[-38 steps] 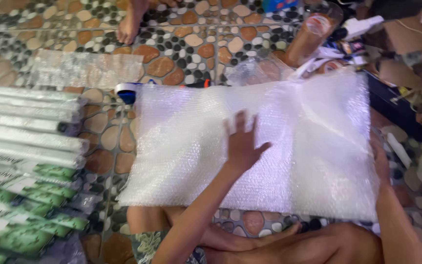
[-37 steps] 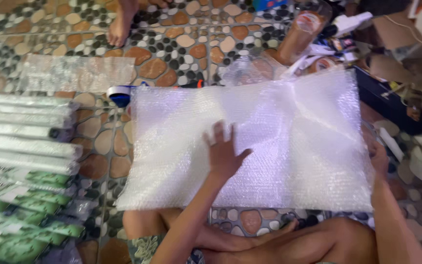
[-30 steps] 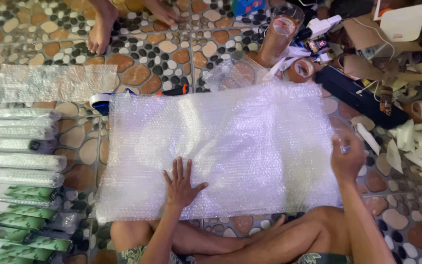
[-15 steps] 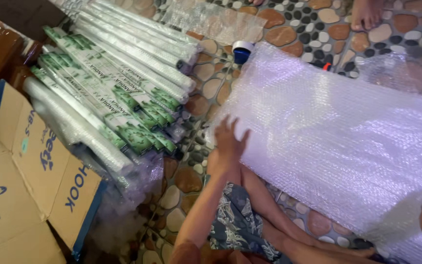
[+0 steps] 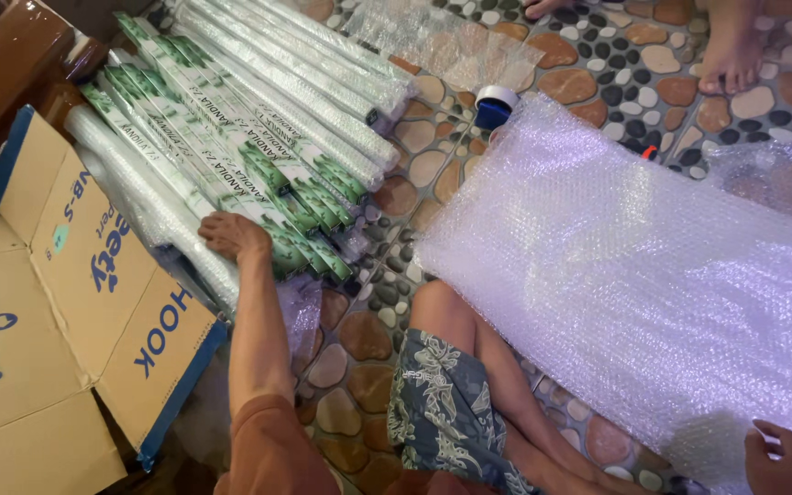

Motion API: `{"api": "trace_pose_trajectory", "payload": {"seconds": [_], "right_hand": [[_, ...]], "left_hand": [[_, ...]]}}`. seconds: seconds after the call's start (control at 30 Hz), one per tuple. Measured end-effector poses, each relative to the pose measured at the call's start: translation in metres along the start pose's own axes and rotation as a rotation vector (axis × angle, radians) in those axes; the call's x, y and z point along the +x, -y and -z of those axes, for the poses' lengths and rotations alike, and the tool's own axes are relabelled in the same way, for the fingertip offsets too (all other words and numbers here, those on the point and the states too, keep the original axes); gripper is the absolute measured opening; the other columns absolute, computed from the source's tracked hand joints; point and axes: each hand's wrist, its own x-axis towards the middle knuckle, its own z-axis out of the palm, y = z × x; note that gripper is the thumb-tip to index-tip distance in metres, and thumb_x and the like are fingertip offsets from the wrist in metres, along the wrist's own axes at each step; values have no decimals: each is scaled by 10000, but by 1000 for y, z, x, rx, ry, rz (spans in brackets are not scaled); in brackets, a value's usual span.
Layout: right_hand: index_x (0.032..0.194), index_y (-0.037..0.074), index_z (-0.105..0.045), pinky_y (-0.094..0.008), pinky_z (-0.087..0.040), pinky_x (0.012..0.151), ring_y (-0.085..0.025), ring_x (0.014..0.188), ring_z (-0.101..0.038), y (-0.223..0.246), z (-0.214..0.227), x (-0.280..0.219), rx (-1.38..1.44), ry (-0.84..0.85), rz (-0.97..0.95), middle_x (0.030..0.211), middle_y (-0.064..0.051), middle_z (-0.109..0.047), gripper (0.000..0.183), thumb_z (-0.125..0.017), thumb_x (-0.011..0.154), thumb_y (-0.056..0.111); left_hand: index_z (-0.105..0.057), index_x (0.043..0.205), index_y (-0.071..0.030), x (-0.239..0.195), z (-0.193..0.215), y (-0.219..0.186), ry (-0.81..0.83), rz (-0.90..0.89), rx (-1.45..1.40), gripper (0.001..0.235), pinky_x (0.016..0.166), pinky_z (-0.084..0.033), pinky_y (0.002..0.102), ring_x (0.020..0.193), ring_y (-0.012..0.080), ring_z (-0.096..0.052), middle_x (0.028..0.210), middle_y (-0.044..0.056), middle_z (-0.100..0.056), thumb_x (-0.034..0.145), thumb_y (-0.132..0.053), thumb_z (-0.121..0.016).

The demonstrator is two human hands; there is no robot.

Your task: The person sits on a tiled floor and wraps long, cylindrical items labeled 'KANDILA' in bubble wrap. They roll the items in the wrap and secure them with tape, stacking the finished packages to the side.

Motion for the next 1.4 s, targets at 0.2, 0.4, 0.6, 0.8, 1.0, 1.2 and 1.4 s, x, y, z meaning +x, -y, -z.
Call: {"api": "trace_pose_trajectory", "payload": {"seconds": [0.2,0.4,0.6,0.8,1.0,1.2,1.4], "right_hand": [[1285,73,-806,-421,-483,1052,-294,1033,-748,21,-6,34,96,35,-50,1157,-123,-804,273,-678,1090,214],[1259,55,-785,-359,-525,956,-234,1038,-732,129,25,42,385,210,-62,1147,-118,-805,289,-725,1004,177],[1409,74,-680,-533,-532,1044,-407,1258,-688,348,118,31,602,589,282,1272,-245,-749,515,-741,941,280],[1545,94,-480,-629,-504,1016,-497,1136,-684,379,119,13,222,367,573,1285,-257,-685,701,-747,939,323],[1463,282,-597,-527,-577,988,-365,1131,-735,222,124,69,-94,300,325,1299,-51,-716,619,-694,923,568],[1427,332,-632,-425,-614,952,-251,1134,-739,165,82,76,-217,387,377,1228,22,-711,564,-649,933,606],[1379,368,-645,-419,-564,1027,-219,1242,-650,119,0,94,-364,462,483,1250,55,-677,584,-572,915,716]], "left_hand": [[-721,1326,-16,47,14,25,638,-48,-28,556,858,-629,503,1179,371,-718,1347,187,-711,938,-408,-657],[-652,1196,37,-59,211,-3,994,402,-1579,324,556,-590,236,648,174,-658,1050,142,-732,1012,-225,-699],[-692,1218,-23,-399,247,-104,1141,137,-1894,552,875,-620,402,1022,189,-672,1127,124,-735,732,-51,-953],[-639,1309,0,-556,343,-136,1253,-807,-1587,531,1037,-524,524,1193,415,-662,1242,237,-689,856,-254,-751],[-572,1393,-154,-549,297,-156,603,-1700,-931,815,1080,-430,536,1284,347,-572,1304,144,-631,719,-529,-834],[-551,1437,-157,-530,218,-142,355,-1906,-575,779,1169,-351,599,1423,388,-476,1481,219,-531,760,-310,-905],[-676,1278,-201,-506,201,-145,385,-1822,-724,420,1045,-441,540,1281,356,-602,1326,161,-647,876,-250,-786]]}}
